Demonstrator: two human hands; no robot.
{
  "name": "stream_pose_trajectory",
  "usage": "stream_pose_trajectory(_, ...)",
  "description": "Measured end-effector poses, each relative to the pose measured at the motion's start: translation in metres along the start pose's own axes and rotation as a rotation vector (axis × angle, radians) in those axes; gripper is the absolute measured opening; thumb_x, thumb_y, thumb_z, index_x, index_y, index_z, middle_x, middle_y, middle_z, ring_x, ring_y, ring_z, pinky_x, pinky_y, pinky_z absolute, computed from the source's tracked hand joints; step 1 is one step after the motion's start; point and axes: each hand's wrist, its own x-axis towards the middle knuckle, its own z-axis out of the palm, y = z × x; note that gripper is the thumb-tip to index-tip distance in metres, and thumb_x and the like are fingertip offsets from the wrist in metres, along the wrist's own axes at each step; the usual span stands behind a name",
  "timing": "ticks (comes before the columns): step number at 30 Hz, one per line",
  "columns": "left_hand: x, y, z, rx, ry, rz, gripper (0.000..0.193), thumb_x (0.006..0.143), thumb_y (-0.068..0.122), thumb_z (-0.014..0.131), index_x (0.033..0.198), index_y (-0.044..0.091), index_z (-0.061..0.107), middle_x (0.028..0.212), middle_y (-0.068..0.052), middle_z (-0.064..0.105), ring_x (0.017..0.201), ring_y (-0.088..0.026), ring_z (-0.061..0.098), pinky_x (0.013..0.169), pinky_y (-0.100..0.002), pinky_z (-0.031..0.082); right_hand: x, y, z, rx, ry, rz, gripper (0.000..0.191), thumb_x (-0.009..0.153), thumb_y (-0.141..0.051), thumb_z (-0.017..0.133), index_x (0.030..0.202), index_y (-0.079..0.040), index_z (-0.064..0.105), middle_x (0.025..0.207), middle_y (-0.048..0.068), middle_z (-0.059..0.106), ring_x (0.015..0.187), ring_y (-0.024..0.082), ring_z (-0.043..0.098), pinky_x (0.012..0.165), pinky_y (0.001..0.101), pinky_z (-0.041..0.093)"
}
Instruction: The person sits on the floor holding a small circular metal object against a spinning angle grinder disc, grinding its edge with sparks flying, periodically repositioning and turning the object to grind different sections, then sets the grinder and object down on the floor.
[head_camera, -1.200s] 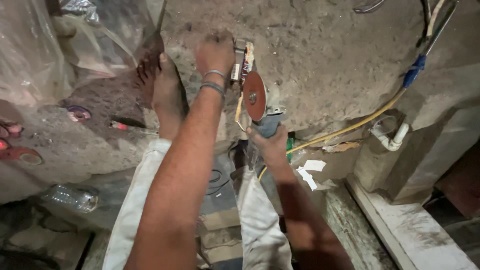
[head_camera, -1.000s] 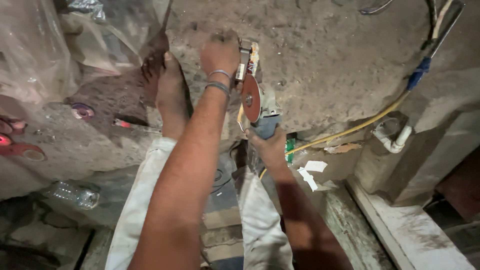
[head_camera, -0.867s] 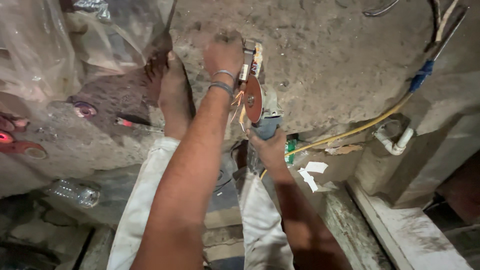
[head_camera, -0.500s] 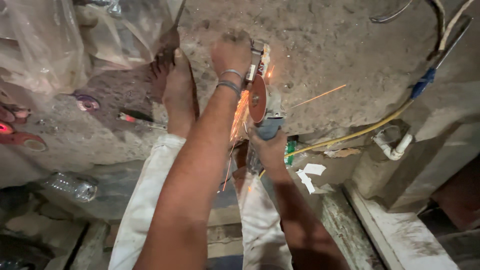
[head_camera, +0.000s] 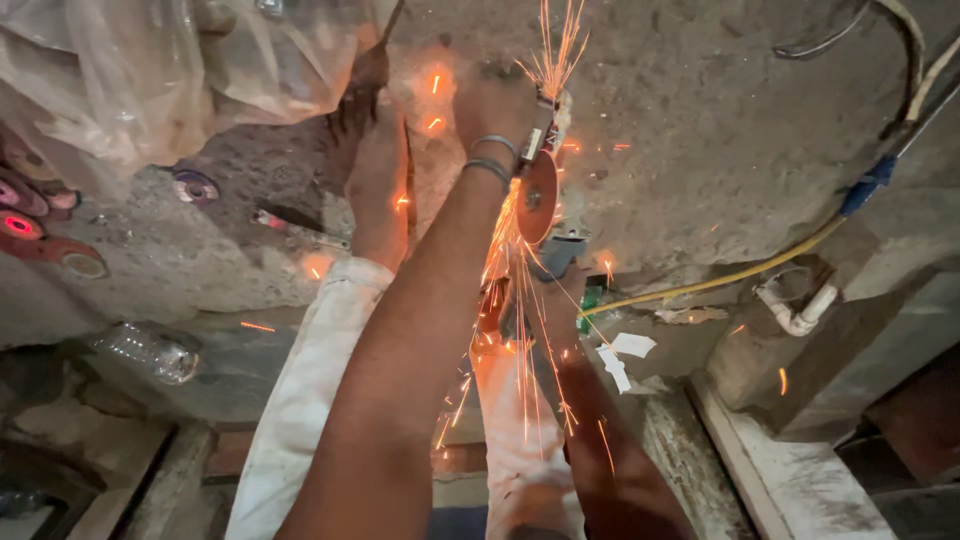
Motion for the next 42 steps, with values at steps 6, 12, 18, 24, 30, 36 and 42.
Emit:
stream_pose_trajectory(6,-0.006,0.011,-0.006,-0.033,-0.099,-0.225,0.041,0.081,0.043,0.06,0.088,0.006,0.076,0.096,-0.019,0.076,0.095,-0.04,0.072,0.088,-0.047,0.055,-0.011,-0.021,0.003,0.082,-0.017,-0.011,0.031,0.075,-0.005,0.083,0.097,-0.009,0.062,0.077,-0.003,0.064,0.06,0.006,0.059,0.047,0.0244,0.044)
stream_pose_trajectory(12,-0.006,0.019,-0.013,0.067,-0.121,-0.138,0.042,0.085,0.045,0.057,0.095,0.011,0.079,0.1,-0.021,0.075,0.099,-0.044,0.069,0.089,-0.051,0.054,-0.009,-0.028,0.014,-0.449,0.183,-0.206,0.026,0.079,-0.01,0.09,0.088,-0.004,0.066,0.074,-0.001,0.066,0.061,0.008,0.061,0.053,0.0245,0.048)
stream_pose_trajectory(18,-0.004,0.009,-0.004,0.044,-0.134,-0.205,0.043,0.08,0.047,0.06,0.092,0.009,0.078,0.101,-0.022,0.075,0.099,-0.043,0.069,0.088,-0.049,0.055,-0.016,-0.035,0.015,-0.114,0.071,0.069,0.013,0.082,-0.007,0.08,0.083,-0.004,0.067,0.067,0.0,0.063,0.049,0.007,0.055,0.044,0.0272,0.043)
stream_pose_trajectory(24,-0.005,0.004,0.0,-0.004,-0.028,-0.106,0.046,0.081,0.047,0.06,0.082,0.004,0.078,0.1,-0.023,0.074,0.098,-0.044,0.069,0.089,-0.05,0.054,-0.01,-0.036,0.014,-0.2,0.068,0.035,0.02,0.084,-0.008,0.083,0.091,-0.003,0.065,0.071,-0.003,0.059,0.054,0.008,0.049,0.048,0.0267,0.039)
stream_pose_trajectory(30,-0.005,0.015,-0.007,0.016,-0.072,-0.172,0.044,0.08,0.046,0.058,0.082,0.006,0.079,0.099,-0.023,0.073,0.095,-0.044,0.068,0.087,-0.052,0.052,-0.008,-0.03,0.01,-0.076,-0.052,-0.308,0.027,0.086,-0.012,0.081,0.103,-0.008,0.06,0.095,-0.002,0.063,0.082,0.005,0.059,0.071,0.0226,0.05)
stream_pose_trajectory(36,-0.006,0.013,-0.004,0.053,-0.044,-0.089,0.045,0.083,0.046,0.058,0.079,0.005,0.077,0.097,-0.021,0.075,0.096,-0.042,0.071,0.09,-0.051,0.054,-0.004,-0.024,0.01,-0.084,0.031,0.002,0.02,0.088,-0.007,0.083,0.086,-0.001,0.064,0.073,0.002,0.06,0.058,0.009,0.051,0.052,0.0285,0.04)
stream_pose_trajectory(42,-0.004,0.005,0.0,0.276,-0.052,0.309,0.039,0.09,0.037,0.054,0.087,0.004,0.075,0.094,-0.019,0.075,0.097,-0.043,0.07,0.086,-0.054,0.053,0.007,-0.011,0.009,-0.057,0.096,-0.073,0.02,0.085,-0.001,0.081,0.091,-0.004,0.062,0.079,0.0,0.061,0.06,0.009,0.054,0.051,0.0289,0.041)
